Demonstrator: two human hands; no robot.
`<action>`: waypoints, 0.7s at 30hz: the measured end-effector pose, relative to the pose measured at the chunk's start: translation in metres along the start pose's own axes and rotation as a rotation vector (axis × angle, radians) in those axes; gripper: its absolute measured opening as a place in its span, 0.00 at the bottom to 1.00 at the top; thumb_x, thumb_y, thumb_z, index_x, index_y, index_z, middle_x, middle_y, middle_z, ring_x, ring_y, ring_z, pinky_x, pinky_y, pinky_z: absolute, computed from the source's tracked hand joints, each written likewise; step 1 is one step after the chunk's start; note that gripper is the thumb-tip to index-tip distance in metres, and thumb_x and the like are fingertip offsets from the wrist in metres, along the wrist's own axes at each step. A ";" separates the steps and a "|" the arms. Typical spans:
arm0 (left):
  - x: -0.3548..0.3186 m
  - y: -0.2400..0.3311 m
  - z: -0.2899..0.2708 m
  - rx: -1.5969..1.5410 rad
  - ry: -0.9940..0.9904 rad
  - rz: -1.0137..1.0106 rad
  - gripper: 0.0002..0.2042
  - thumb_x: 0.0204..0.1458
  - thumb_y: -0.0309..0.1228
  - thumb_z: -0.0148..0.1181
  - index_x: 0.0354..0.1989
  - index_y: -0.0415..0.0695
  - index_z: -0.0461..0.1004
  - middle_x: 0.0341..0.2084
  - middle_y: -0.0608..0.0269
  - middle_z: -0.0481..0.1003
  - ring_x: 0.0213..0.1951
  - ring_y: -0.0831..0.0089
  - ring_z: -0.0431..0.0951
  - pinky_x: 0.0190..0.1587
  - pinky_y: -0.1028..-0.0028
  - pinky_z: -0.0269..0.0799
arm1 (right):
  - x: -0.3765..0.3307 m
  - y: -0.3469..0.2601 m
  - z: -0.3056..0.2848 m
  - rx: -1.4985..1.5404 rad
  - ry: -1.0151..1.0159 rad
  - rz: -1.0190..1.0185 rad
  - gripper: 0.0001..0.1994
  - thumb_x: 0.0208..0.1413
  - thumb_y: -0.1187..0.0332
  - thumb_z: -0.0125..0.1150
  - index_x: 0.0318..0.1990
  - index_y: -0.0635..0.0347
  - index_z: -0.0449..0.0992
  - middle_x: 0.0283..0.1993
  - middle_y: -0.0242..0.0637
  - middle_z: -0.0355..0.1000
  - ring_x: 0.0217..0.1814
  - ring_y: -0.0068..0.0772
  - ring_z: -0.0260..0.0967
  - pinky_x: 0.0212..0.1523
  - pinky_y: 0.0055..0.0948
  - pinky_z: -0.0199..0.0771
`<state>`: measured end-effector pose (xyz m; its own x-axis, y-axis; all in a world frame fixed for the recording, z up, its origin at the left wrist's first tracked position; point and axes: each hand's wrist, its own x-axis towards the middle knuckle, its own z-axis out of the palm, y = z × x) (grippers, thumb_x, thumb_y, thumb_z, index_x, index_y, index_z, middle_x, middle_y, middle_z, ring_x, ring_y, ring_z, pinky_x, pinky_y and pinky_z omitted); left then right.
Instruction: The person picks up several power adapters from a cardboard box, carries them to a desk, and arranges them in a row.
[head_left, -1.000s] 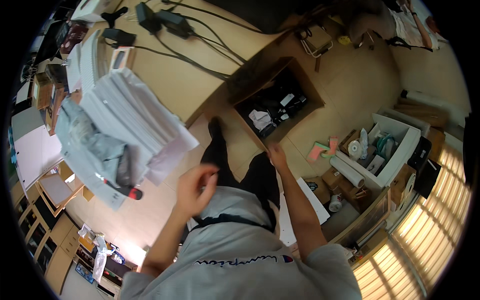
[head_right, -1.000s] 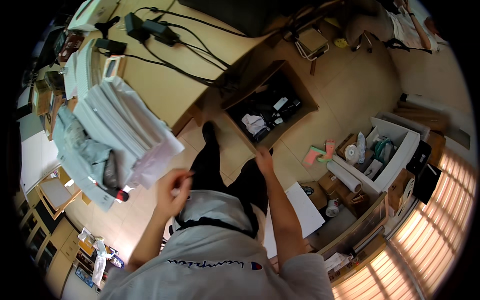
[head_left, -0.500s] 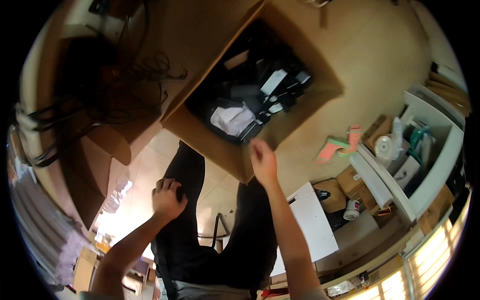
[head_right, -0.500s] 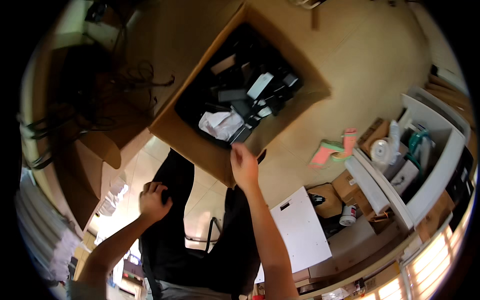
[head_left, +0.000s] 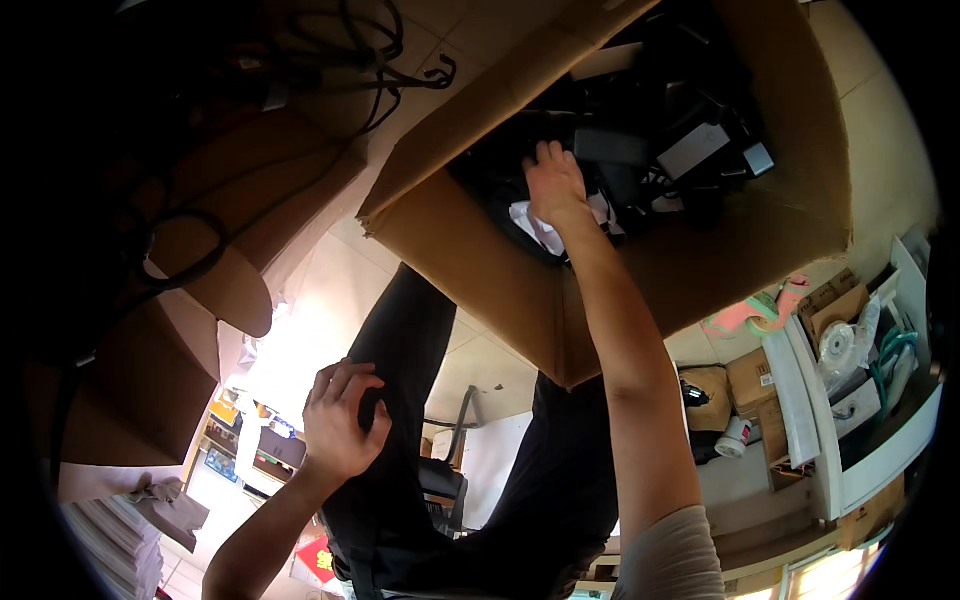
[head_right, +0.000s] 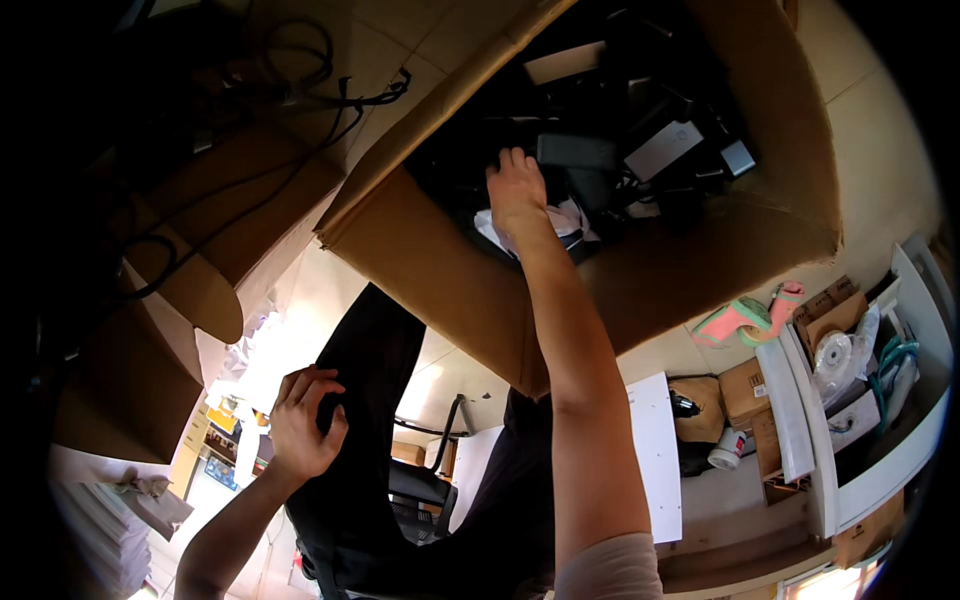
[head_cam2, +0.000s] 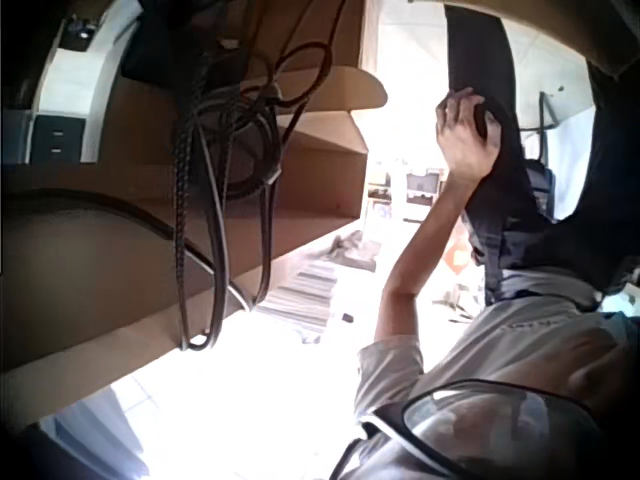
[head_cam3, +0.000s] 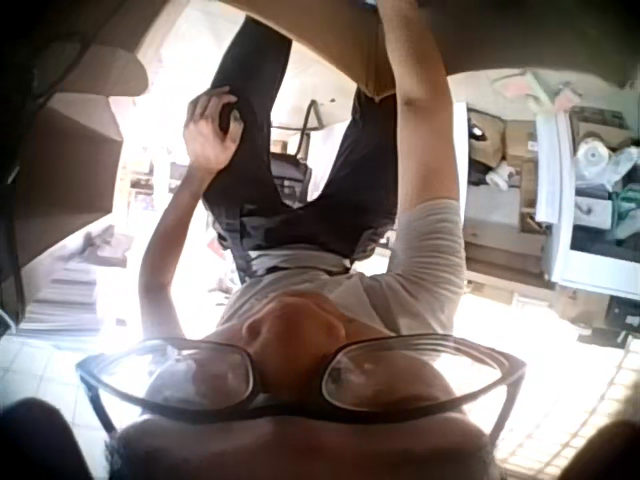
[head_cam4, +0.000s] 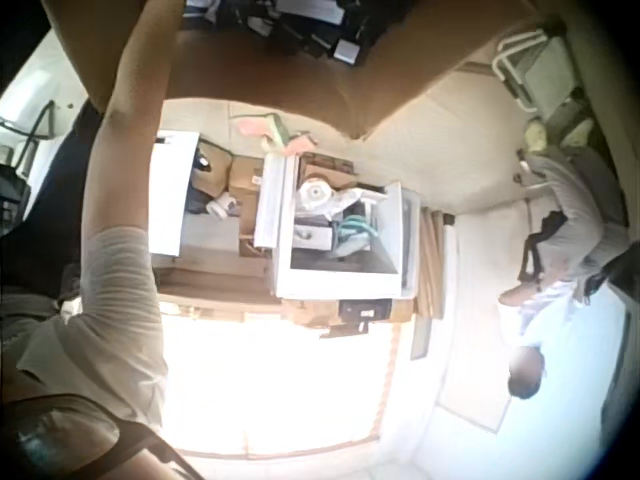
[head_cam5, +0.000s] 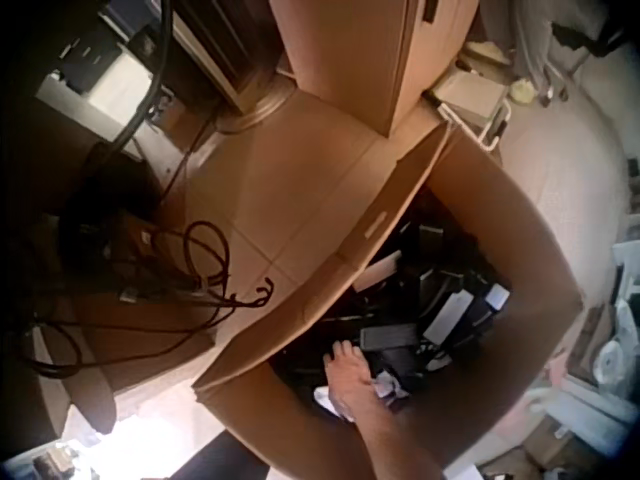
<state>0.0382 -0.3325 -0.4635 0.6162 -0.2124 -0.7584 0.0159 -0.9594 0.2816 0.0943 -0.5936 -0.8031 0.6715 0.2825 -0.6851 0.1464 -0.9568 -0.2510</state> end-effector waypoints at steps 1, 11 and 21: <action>0.001 0.000 -0.002 0.002 0.002 -0.005 0.12 0.44 0.27 0.59 0.39 0.42 0.75 0.46 0.52 0.77 0.51 0.48 0.73 0.53 0.57 0.71 | -0.009 0.001 -0.001 0.001 -0.032 -0.046 0.34 0.37 0.58 0.75 0.57 0.51 0.74 0.60 0.37 0.66 0.65 0.41 0.59 0.63 0.36 0.59; 0.002 0.004 -0.004 0.032 -0.006 0.025 0.12 0.45 0.27 0.59 0.39 0.41 0.75 0.46 0.53 0.76 0.51 0.49 0.73 0.53 0.57 0.71 | -0.068 0.026 0.027 0.261 -0.031 0.035 0.33 0.43 0.59 0.71 0.60 0.55 0.73 0.68 0.42 0.60 0.74 0.42 0.49 0.73 0.47 0.45; -0.005 0.006 0.010 0.015 0.007 0.033 0.12 0.46 0.27 0.59 0.40 0.41 0.75 0.45 0.51 0.77 0.50 0.48 0.73 0.53 0.56 0.71 | -0.067 0.034 0.010 0.542 0.386 0.037 0.26 0.52 0.62 0.70 0.56 0.64 0.74 0.52 0.48 0.76 0.58 0.46 0.72 0.62 0.40 0.69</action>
<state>0.0276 -0.3388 -0.4636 0.6217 -0.2423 -0.7448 -0.0160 -0.9547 0.2972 0.0473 -0.6447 -0.7724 0.8955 0.1092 -0.4313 -0.1998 -0.7674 -0.6092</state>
